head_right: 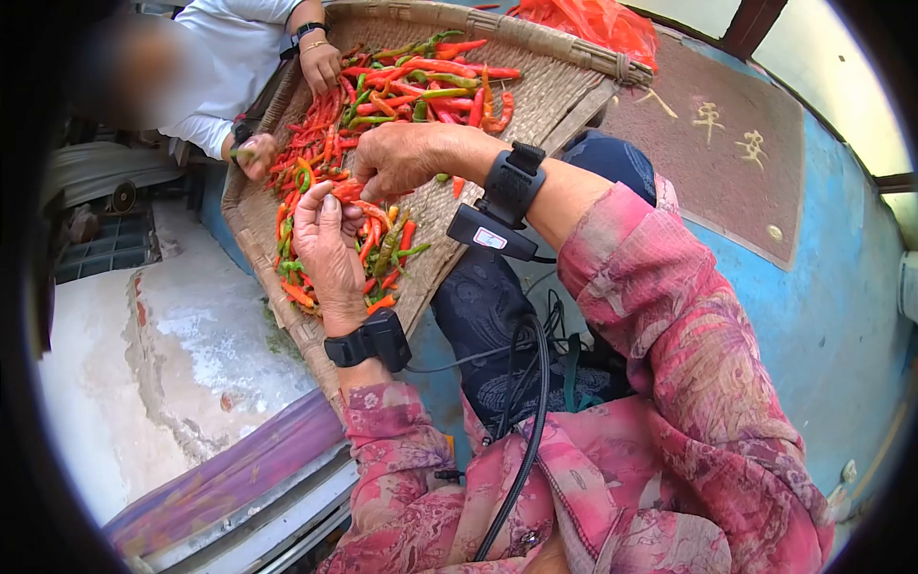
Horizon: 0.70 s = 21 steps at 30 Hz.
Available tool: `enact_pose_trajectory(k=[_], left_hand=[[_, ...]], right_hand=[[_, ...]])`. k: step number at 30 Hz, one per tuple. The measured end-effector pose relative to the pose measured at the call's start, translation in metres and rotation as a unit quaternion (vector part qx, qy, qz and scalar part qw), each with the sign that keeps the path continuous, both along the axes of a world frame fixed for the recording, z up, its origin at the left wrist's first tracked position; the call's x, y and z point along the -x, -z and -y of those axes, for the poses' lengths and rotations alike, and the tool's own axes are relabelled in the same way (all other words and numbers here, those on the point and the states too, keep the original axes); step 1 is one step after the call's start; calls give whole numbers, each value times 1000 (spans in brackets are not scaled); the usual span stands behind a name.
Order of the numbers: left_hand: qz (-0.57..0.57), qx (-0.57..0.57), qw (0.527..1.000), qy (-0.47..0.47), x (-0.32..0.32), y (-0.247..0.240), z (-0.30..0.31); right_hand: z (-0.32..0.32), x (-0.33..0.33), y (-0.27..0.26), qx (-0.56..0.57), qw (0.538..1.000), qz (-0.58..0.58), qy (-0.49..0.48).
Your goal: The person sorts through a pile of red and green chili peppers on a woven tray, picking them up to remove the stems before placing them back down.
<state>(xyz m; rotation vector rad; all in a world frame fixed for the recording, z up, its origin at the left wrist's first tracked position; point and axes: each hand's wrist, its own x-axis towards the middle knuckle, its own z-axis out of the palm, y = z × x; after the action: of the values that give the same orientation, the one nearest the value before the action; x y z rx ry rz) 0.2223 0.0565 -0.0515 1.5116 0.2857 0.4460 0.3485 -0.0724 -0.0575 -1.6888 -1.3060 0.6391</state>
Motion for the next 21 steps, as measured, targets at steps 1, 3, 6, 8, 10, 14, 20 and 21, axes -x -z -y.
enact_pose_trajectory(k=[1,3,6,8,10,14,20,21], left_hand=[[7,19,1000,-5,-1,1,0],[9,4,1000,1,-1,0,5],[12,-21,1000,-4,-1,3,12],[14,-31,999,-14,-1,4,15],[35,-35,998,-36,-1,5,18],[56,-43,995,-67,-1,7,17],[-4,-52,995,-79,2,15,12],[-39,-48,996,-69,4,18,10]], right_hand=[[1,-1,1,0,1000,0,1],[2,-2,0,-18,1000,21,3],[6,-1,-2,-25,999,19,-9],[7,1,-4,-10,1000,3,-10],[8,0,-3,6,1000,-12,-11],[10,-1,-2,14,1000,-4,-21],[13,-4,-4,77,997,16,-6],[14,-5,0,85,996,31,12]])
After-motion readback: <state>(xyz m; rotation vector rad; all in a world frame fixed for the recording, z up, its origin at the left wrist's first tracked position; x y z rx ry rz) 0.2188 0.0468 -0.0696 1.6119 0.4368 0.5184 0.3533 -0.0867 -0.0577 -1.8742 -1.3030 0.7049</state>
